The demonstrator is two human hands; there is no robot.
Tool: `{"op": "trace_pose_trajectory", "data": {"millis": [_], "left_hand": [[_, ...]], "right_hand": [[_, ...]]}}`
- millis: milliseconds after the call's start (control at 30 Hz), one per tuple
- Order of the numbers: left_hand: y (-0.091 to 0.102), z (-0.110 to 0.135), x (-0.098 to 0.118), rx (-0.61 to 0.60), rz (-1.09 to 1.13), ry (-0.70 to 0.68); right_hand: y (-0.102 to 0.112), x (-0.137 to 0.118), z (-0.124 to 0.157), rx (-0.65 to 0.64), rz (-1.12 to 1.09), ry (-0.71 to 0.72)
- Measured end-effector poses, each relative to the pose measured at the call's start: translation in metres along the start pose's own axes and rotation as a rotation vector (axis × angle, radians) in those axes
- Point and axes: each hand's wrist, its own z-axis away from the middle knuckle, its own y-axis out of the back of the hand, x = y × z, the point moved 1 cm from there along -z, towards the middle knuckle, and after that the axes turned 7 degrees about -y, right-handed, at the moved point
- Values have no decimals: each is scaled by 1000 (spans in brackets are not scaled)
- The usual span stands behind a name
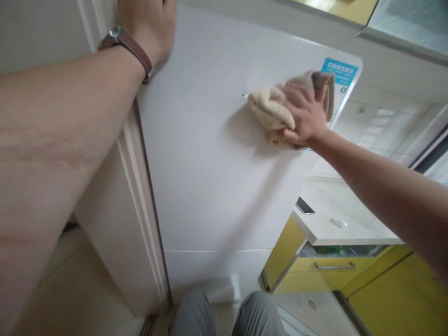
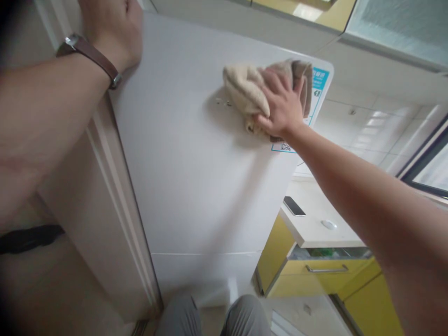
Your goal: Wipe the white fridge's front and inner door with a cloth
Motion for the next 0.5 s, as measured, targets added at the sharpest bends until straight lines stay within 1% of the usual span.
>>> {"op": "trace_pose_trajectory", "data": {"millis": [67,100,133,167,233,300,433,500], "left_hand": [[4,3,2,51,12,185],[5,4,4,60,16,225],[5,5,5,59,13,222],[5,5,5,64,11,222],[5,5,5,77,29,234],[4,6,4,90,69,224],[4,6,2,112,130,197],[4,6,2,121,166,201]], "right_hand": [[17,5,-36,179,43,-276],[24,3,-50,235,55,-384],[29,-2,-62,269,62,-466],[32,-7,-71,281,69,-518],[35,-17,-81,279,79,-558],[30,-22,-83,298,88,-555],[11,-15,-77,466,50,-508],[4,-13,-73,529,26,-481]]}}
